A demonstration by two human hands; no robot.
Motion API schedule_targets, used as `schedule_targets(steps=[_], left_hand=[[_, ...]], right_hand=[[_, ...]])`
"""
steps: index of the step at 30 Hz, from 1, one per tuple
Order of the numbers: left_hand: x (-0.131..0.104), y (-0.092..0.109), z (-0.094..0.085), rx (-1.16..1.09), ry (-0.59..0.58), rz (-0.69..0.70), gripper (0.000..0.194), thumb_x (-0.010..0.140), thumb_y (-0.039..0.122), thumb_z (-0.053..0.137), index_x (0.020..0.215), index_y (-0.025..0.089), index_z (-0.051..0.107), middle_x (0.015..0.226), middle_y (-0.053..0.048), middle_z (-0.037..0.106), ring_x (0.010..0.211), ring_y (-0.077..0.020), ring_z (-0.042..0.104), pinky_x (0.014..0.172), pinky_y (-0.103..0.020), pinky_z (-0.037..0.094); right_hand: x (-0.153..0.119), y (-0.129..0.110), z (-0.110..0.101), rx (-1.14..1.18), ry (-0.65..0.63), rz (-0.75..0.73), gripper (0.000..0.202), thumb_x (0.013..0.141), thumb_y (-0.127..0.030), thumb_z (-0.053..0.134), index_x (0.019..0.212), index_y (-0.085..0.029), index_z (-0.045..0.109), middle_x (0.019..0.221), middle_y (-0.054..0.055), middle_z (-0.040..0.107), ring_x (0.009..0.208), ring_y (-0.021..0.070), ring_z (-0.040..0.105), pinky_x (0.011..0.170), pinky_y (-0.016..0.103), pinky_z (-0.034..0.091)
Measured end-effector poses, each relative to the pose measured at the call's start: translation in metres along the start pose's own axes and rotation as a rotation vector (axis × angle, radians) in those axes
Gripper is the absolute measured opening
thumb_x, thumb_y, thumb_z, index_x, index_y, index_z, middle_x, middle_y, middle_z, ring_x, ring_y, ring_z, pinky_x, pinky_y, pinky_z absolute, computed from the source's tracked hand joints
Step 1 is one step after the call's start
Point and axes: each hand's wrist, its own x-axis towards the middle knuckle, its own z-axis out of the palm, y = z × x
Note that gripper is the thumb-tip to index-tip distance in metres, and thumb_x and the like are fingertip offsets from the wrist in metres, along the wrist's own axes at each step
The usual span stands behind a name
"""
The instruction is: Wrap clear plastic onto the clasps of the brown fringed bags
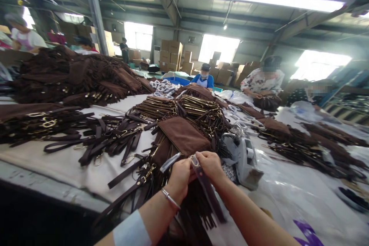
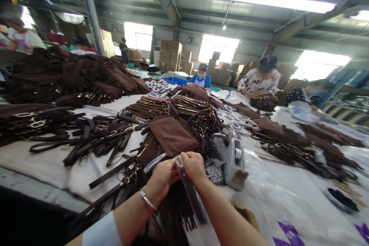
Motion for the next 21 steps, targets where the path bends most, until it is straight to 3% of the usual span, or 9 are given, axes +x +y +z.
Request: schedule_targets(steps=[4,13,18,21], left_hand=[[-0.009,0.002,-0.005,-0.025,-0.014,-0.086,0.015,0.075,0.026,0.064,0.080,0.012,0.065,0.076,-0.008,0.069,0.063,-0.0156,0.065,0.065,-0.030,0.052],[-0.005,-0.005,0.000,0.037,0.101,-0.119,0.022,0.079,0.037,0.065,0.083,0.015,0.063,0.074,-0.005,0.068,0.061,-0.0133,0.064,0.060,-0.026,0.047],[-0.003,0.001,0.003,0.033,0.112,-0.146,0.016,0.077,0.031,0.064,0.082,0.015,0.064,0.073,-0.005,0.068,0.059,-0.0149,0.064,0.056,-0.026,0.047],[-0.002,0.001,0.003,0.010,0.130,-0.122,0.011,0.074,0.024,0.062,0.077,0.014,0.065,0.071,-0.005,0.068,0.059,-0.0158,0.064,0.055,-0.026,0.047]], right_hand=[[0.006,-0.002,0.003,-0.091,-0.018,-0.086,0.038,0.081,-0.042,0.052,0.067,-0.015,0.074,0.060,0.005,0.069,0.058,0.0169,0.060,0.054,0.023,0.040],[0.024,-0.005,0.014,-0.204,0.005,-0.023,0.044,0.077,-0.053,0.057,0.053,-0.018,0.066,0.047,0.004,0.061,0.046,0.0152,0.053,0.047,0.025,0.034],[0.007,0.000,-0.011,-0.155,0.016,-0.007,0.049,0.086,-0.056,0.043,0.075,-0.016,0.069,0.066,0.006,0.069,0.062,0.0180,0.061,0.055,0.025,0.040],[-0.018,0.011,-0.029,-0.036,-0.157,0.043,0.049,0.082,-0.058,0.049,0.073,-0.015,0.069,0.064,0.005,0.068,0.060,0.0172,0.058,0.055,0.026,0.040]])
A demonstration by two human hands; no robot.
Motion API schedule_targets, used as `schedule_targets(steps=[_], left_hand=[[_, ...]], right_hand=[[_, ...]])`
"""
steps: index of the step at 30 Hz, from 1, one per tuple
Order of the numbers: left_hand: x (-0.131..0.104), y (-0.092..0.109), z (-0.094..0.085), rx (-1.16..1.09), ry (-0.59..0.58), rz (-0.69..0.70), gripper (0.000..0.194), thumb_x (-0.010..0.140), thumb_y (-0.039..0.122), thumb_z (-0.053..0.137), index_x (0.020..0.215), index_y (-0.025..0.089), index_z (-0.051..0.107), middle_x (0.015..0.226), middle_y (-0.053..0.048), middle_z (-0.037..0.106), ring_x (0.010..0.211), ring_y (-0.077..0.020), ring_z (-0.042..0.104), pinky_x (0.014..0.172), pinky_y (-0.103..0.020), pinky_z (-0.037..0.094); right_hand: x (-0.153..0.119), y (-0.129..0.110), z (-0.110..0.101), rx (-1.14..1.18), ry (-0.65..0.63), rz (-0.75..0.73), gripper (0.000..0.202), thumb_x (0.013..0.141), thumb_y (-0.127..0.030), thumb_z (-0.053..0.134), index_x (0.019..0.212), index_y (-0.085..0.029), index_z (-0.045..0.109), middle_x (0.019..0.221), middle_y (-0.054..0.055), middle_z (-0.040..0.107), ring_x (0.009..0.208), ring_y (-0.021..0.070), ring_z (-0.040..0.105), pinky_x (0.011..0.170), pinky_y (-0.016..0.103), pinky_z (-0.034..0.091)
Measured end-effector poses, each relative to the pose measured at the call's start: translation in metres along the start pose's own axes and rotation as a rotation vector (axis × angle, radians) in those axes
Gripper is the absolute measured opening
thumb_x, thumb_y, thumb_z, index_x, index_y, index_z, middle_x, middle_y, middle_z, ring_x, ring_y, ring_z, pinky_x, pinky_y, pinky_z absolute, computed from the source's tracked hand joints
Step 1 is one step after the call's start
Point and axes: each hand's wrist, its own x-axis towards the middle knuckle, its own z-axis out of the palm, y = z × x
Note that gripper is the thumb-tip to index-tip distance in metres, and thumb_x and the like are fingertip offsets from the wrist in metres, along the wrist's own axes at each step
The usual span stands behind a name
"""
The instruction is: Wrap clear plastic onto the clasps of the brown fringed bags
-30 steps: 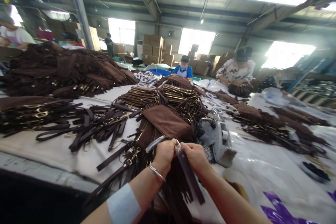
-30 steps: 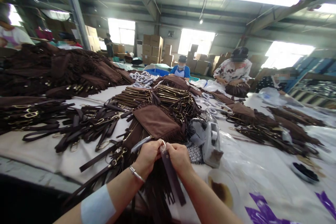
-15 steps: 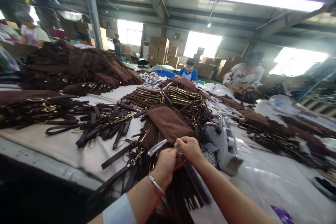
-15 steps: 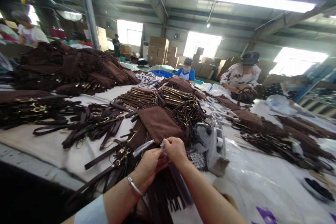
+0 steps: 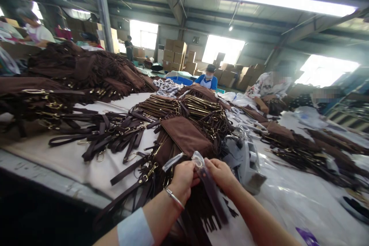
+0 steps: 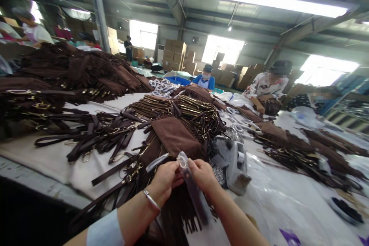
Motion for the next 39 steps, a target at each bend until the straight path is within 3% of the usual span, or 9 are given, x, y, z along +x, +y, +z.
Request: schedule_targets(steps=[3,8,12,16,22,26,31,35,39], left_hand=[[0.002,-0.003,0.001,-0.027,0.026,0.028,0.006,0.072,0.019,0.060,0.073,0.014,0.063,0.065,-0.003,0.064,0.055,-0.0146,0.061,0.056,-0.027,0.049],[0.012,-0.005,0.007,-0.122,0.083,0.064,0.007,0.070,0.020,0.061,0.066,0.015,0.058,0.052,0.002,0.054,0.045,-0.0113,0.052,0.048,-0.024,0.043],[0.018,-0.002,0.010,-0.230,0.078,0.111,0.013,0.077,0.021,0.058,0.066,0.017,0.053,0.052,0.003,0.054,0.044,-0.0092,0.051,0.051,-0.022,0.046],[0.007,-0.001,0.003,-0.229,-0.021,0.074,0.013,0.084,0.023,0.055,0.078,0.013,0.061,0.063,-0.003,0.063,0.053,-0.0119,0.061,0.058,-0.023,0.049],[-0.007,-0.008,-0.010,-0.139,-0.139,-0.047,0.027,0.088,0.037,0.054,0.085,0.012,0.063,0.067,-0.005,0.066,0.052,-0.0133,0.060,0.053,-0.024,0.048],[0.003,-0.015,-0.003,-0.133,-0.114,0.003,0.017,0.081,0.028,0.063,0.078,0.012,0.061,0.057,-0.001,0.059,0.046,-0.0114,0.054,0.046,-0.022,0.042],[0.006,-0.012,0.005,-0.132,-0.065,0.084,0.007,0.080,0.016,0.058,0.077,0.011,0.060,0.065,-0.005,0.062,0.057,-0.0123,0.059,0.059,-0.023,0.048],[-0.004,-0.011,-0.005,-0.042,-0.072,0.066,0.010,0.082,0.022,0.060,0.085,0.012,0.059,0.071,-0.004,0.063,0.055,-0.0119,0.058,0.055,-0.025,0.047],[-0.017,-0.022,-0.016,0.206,-0.084,0.056,0.022,0.084,0.039,0.059,0.088,0.019,0.053,0.066,0.003,0.054,0.047,-0.0078,0.048,0.047,-0.021,0.041]], right_hand=[[-0.026,0.013,-0.002,0.205,-0.188,0.090,0.042,0.074,-0.055,0.063,0.072,-0.014,0.068,0.061,0.002,0.065,0.055,0.0138,0.053,0.052,0.024,0.037],[-0.044,0.021,0.012,0.540,-0.283,0.262,0.037,0.069,-0.049,0.071,0.076,-0.013,0.065,0.057,-0.001,0.062,0.048,0.0097,0.049,0.048,0.021,0.034],[-0.038,0.019,0.022,0.598,-0.288,0.268,0.035,0.067,-0.047,0.073,0.071,-0.013,0.064,0.055,-0.001,0.062,0.046,0.0096,0.051,0.047,0.021,0.034],[-0.024,0.013,0.025,0.648,-0.221,0.279,0.035,0.064,-0.046,0.072,0.065,-0.013,0.061,0.051,-0.001,0.058,0.043,0.0087,0.047,0.044,0.021,0.034],[-0.002,0.007,0.032,0.597,-0.161,0.226,0.033,0.065,-0.045,0.070,0.060,-0.015,0.058,0.049,-0.002,0.055,0.042,0.0085,0.045,0.044,0.022,0.035],[0.001,0.003,0.040,0.490,-0.114,0.172,0.034,0.068,-0.046,0.065,0.056,-0.016,0.055,0.045,-0.004,0.050,0.041,0.0084,0.040,0.042,0.022,0.029],[-0.007,0.001,0.027,0.305,-0.129,-0.040,0.028,0.066,-0.035,0.070,0.051,-0.014,0.060,0.050,-0.003,0.054,0.051,0.0096,0.046,0.049,0.022,0.031],[-0.005,0.004,0.005,0.120,-0.049,-0.124,0.038,0.083,-0.046,0.054,0.074,-0.014,0.072,0.063,0.002,0.066,0.057,0.0152,0.057,0.054,0.025,0.041],[0.012,-0.009,0.000,-0.026,0.093,-0.268,0.034,0.086,-0.040,0.052,0.102,-0.016,0.070,0.090,0.007,0.071,0.079,0.0191,0.064,0.073,0.029,0.048]])
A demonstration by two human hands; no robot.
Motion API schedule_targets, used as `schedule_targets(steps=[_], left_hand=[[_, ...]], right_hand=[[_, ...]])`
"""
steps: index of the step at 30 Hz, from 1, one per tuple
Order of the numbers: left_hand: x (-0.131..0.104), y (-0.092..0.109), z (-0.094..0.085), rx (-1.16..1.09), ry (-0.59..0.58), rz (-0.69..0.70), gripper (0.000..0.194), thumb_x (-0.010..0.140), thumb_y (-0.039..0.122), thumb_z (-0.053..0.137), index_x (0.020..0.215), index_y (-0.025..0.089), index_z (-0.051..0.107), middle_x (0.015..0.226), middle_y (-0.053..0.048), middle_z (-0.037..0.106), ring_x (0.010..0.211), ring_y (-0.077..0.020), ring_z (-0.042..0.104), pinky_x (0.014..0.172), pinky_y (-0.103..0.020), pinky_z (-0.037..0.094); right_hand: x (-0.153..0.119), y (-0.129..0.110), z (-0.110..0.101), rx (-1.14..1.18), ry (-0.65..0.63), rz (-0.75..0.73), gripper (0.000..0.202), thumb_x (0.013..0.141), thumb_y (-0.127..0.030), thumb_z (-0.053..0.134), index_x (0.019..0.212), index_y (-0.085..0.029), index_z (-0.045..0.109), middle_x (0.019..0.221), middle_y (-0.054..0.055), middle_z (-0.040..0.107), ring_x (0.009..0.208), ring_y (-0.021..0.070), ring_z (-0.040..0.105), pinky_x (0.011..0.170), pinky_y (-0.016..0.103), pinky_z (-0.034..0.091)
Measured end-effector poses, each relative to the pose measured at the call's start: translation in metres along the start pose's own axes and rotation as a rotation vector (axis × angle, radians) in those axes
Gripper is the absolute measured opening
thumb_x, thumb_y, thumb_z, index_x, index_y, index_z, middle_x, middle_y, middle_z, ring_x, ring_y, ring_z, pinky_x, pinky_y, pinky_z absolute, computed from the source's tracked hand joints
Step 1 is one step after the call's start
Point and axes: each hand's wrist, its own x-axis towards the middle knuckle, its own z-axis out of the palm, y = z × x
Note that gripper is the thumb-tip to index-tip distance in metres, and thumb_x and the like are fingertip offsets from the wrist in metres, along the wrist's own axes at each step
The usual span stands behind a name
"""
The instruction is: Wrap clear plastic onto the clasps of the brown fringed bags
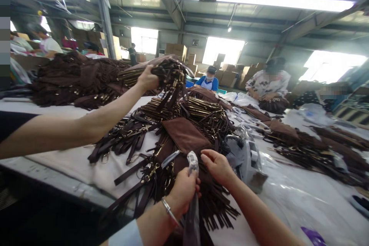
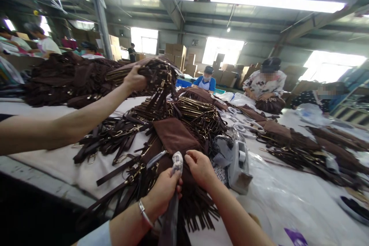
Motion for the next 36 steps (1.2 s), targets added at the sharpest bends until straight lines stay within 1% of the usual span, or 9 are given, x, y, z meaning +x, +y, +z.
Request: schedule_targets(steps=[3,5,10,14,19,24,26,30,36], left_hand=[[-0.004,-0.012,-0.003,0.131,0.017,0.059,0.026,0.085,0.045,0.055,0.084,0.020,0.049,0.060,0.006,0.047,0.043,-0.0062,0.039,0.042,-0.018,0.031],[-0.003,-0.019,-0.006,0.197,0.060,0.102,0.028,0.084,0.047,0.056,0.081,0.020,0.050,0.059,0.006,0.046,0.042,-0.0063,0.038,0.042,-0.019,0.028],[0.002,-0.030,-0.015,0.256,0.135,0.138,0.031,0.079,0.049,0.061,0.077,0.019,0.054,0.057,0.004,0.049,0.045,-0.0083,0.041,0.045,-0.022,0.027],[-0.002,-0.026,-0.012,0.191,0.139,0.111,0.034,0.078,0.051,0.062,0.083,0.018,0.053,0.061,0.002,0.052,0.046,-0.0078,0.040,0.044,-0.021,0.026],[-0.013,-0.010,-0.003,0.004,0.076,0.057,0.042,0.081,0.060,0.052,0.091,0.020,0.047,0.068,0.003,0.051,0.042,-0.0051,0.033,0.039,-0.019,0.021],[-0.016,0.002,-0.013,0.018,0.060,-0.017,0.044,0.083,0.063,0.043,0.090,0.020,0.047,0.058,0.008,0.041,0.039,-0.0042,0.027,0.039,-0.018,0.017],[-0.016,0.005,-0.019,0.015,0.042,-0.052,0.043,0.084,0.061,0.042,0.092,0.020,0.048,0.055,0.010,0.036,0.039,-0.0042,0.025,0.039,-0.018,0.016],[-0.016,0.011,-0.022,0.012,-0.011,-0.082,0.039,0.085,0.057,0.042,0.094,0.020,0.048,0.054,0.010,0.036,0.039,-0.0044,0.025,0.039,-0.018,0.015],[-0.019,0.011,-0.020,0.192,-0.009,0.017,0.030,0.089,0.049,0.038,0.098,0.022,0.047,0.051,0.010,0.036,0.034,-0.0059,0.026,0.036,-0.018,0.018]], right_hand=[[0.018,-0.016,0.009,-0.219,-0.105,-0.246,0.032,0.085,-0.032,0.056,0.113,-0.020,0.067,0.107,0.008,0.067,0.096,0.0191,0.061,0.087,0.030,0.044],[0.027,-0.026,0.016,-0.429,-0.199,-0.322,0.028,0.083,-0.030,0.060,0.108,-0.021,0.069,0.106,0.007,0.066,0.098,0.0189,0.059,0.088,0.029,0.042],[0.040,-0.034,0.026,-0.638,-0.292,-0.339,0.008,0.078,-0.026,0.066,0.075,-0.020,0.070,0.083,0.004,0.066,0.085,0.0188,0.058,0.077,0.028,0.039],[0.040,-0.033,0.031,-0.703,-0.224,-0.353,0.011,0.083,-0.024,0.060,0.077,-0.017,0.066,0.090,0.009,0.065,0.093,0.0235,0.054,0.083,0.035,0.035],[0.039,-0.024,0.042,-0.722,-0.070,-0.293,0.015,0.089,-0.024,0.052,0.086,-0.015,0.063,0.098,0.013,0.062,0.100,0.0276,0.050,0.088,0.040,0.032],[0.036,-0.009,0.034,-0.637,-0.065,-0.272,0.018,0.092,-0.023,0.048,0.085,-0.017,0.064,0.091,0.008,0.064,0.090,0.0202,0.055,0.081,0.031,0.039],[0.029,-0.006,0.021,-0.576,-0.092,-0.344,0.018,0.093,-0.021,0.047,0.094,-0.019,0.065,0.099,0.007,0.064,0.096,0.0183,0.055,0.085,0.029,0.039],[0.011,-0.007,0.001,-0.455,-0.234,-0.650,0.036,0.087,-0.017,0.055,0.121,-0.027,0.060,0.123,0.007,0.059,0.112,0.0217,0.050,0.094,0.035,0.036],[0.008,-0.019,0.004,-0.485,-0.332,-0.765,0.019,0.092,-0.020,0.051,0.095,-0.024,0.069,0.099,0.005,0.069,0.100,0.0202,0.053,0.090,0.034,0.033]])
